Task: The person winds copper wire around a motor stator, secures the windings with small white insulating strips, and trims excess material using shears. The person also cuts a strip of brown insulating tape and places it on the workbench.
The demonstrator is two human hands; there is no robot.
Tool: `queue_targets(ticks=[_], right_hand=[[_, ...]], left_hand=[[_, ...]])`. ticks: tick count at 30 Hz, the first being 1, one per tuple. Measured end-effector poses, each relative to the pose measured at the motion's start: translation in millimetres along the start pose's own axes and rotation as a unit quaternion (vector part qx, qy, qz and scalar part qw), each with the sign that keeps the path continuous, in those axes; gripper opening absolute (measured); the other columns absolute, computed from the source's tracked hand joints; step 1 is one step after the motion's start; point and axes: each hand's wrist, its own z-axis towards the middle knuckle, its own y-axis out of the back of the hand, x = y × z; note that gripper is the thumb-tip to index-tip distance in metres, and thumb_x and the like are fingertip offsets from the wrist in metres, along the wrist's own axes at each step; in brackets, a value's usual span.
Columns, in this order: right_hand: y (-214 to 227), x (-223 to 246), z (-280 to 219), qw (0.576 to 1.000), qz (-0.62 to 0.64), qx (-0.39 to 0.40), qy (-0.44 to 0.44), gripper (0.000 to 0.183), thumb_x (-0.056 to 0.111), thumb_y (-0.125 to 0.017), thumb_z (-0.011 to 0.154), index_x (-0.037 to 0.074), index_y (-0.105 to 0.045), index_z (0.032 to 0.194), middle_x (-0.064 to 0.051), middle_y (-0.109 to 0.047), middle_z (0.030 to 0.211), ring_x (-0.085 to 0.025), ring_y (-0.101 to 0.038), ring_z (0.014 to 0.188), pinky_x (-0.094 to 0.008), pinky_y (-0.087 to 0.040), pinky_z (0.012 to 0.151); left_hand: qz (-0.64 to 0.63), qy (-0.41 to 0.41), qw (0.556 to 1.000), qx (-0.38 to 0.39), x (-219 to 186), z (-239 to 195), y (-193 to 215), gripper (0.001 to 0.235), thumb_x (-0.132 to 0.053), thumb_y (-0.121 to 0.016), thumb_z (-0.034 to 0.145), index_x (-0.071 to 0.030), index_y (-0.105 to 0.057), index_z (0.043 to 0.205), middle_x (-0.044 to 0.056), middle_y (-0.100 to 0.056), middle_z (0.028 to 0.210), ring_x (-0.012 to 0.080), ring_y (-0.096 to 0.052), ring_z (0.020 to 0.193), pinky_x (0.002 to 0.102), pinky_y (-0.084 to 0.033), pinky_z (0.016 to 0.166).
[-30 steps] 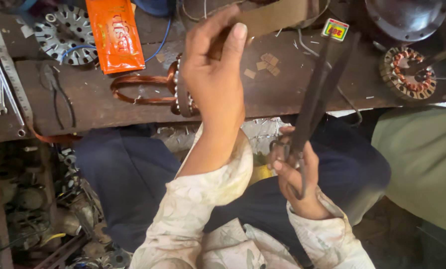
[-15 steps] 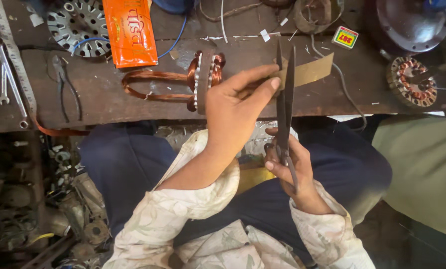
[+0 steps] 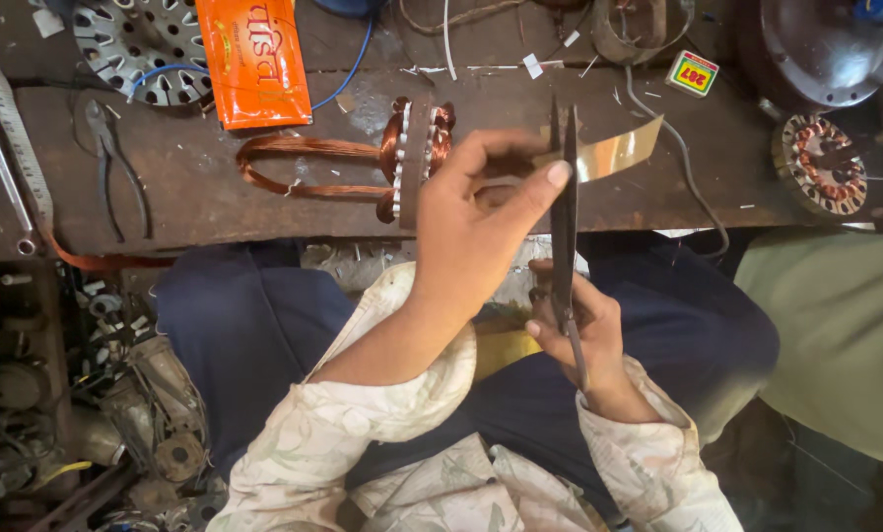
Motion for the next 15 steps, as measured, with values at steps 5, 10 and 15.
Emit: queue_targets(ticks=[5,10,15], right_hand=[[3,-1,-3,0.997,-0.073,0.017,-0.006,0.061,-0.007,-0.074,0.082,-0.01,-0.056,0.14,0.005,-0.049,0.077,-0.005,-0.045,0.07,-0.022,-0.04,0.065],[8,-5,-8,0.998,-0.027,0.046,-0.024,0.065,-0.008,-0.074,0.08,-0.009,-0.054,0.142,0.005,-0.046,0.077,-0.006,-0.044,0.069,-0.023,-0.04,0.063],[10,-11,-13,0.992,0.037,0.121,-0.012,0.073,-0.007,-0.078,0.077,-0.008,-0.048,0.143,0.001,-0.049,0.086,-0.012,-0.05,0.08,-0.027,-0.044,0.069]], left_hand=[[-0.213,0.072,0.971,0.078,10,1,11,0.01,-0.001,-0.073,0.098,0.0,-0.063,0.101,0.01,-0.07,0.098,0.019,-0.069,0.093,0.032,-0.058,0.087],[-0.259,0.032,0.958,0.121,10,3,16,0.014,0.001,-0.076,0.1,0.001,-0.063,0.104,0.01,-0.069,0.096,0.0165,-0.067,0.09,0.032,-0.056,0.089],[-0.244,-0.108,0.962,-0.05,-9,17,19,0.023,0.0,-0.078,0.096,0.001,-0.065,0.115,0.009,-0.069,0.097,0.0162,-0.066,0.084,0.033,-0.056,0.085]])
